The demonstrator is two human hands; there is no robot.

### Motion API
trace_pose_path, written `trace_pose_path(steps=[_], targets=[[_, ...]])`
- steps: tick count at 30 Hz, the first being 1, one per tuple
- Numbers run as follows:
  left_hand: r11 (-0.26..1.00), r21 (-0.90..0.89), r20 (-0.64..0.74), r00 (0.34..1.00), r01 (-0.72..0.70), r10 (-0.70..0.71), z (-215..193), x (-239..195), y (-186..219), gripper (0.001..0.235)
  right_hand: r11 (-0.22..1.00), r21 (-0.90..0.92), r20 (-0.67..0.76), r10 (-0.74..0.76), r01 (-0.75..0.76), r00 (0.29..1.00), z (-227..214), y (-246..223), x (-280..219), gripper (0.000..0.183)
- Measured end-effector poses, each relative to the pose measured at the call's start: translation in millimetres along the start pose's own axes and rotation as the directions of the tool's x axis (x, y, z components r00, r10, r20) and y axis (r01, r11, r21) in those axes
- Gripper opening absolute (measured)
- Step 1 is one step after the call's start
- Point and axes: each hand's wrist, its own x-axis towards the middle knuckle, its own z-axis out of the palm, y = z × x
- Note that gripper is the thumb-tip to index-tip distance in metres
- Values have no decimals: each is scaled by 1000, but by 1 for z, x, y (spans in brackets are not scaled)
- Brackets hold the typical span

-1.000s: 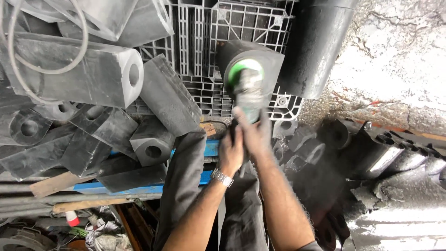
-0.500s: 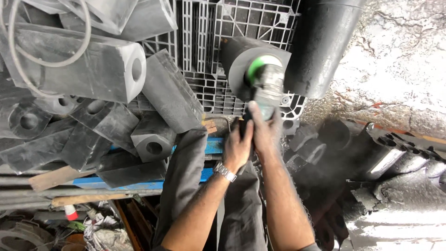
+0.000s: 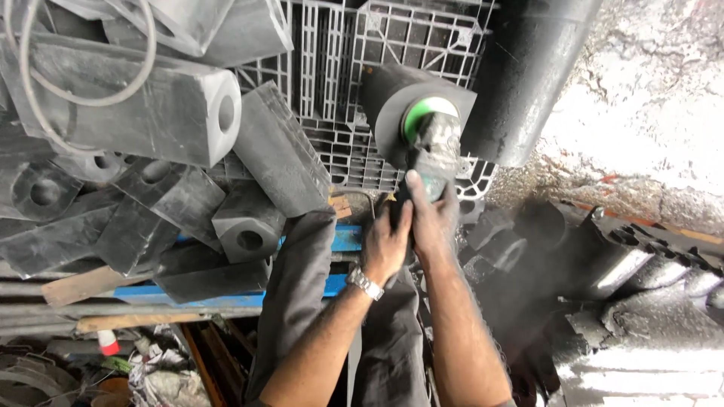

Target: Grinding the edges of large black rubber or plastic industrial components using an angle grinder.

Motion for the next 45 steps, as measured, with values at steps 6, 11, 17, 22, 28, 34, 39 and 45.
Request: trace_pose_path(steps=[6,11,17,22,28,34,39,45], targets=[[972,182,-70,984,-150,165,-3,-15,14,82,987,156,-51,-13,21,999,-9,24,-3,91],[1000,24,19,1000,-3,3,-16,-2,34,84,991,133,-13,-27,28,1000,3,8,9,88],[996,26,31,996,-83,82,4,-7,25,83,971,241,-111,29,-1,993,-12,24,9,94],[996,33,132,987,84,-88,-3,-1,44,85,944,329,-94,14,18,995,-12,9,9,102],[999,-38,-61,998,-16,14,-18,-18,5,74,996,-24,15,90,-89,996,14,8,-5,104],[988,-106,-187,978,-110,89,-27,-55,-20,65,985,23,200,-174,172,964,19,65,-24,90],[997,-71,-154,988,-25,13,-39,-22,5,58,987,82,205,-152,138,967,30,27,-7,93],[990,-62,-213,971,-126,110,-26,-47,-31,54,996,80,209,-57,41,976,24,52,-23,100]])
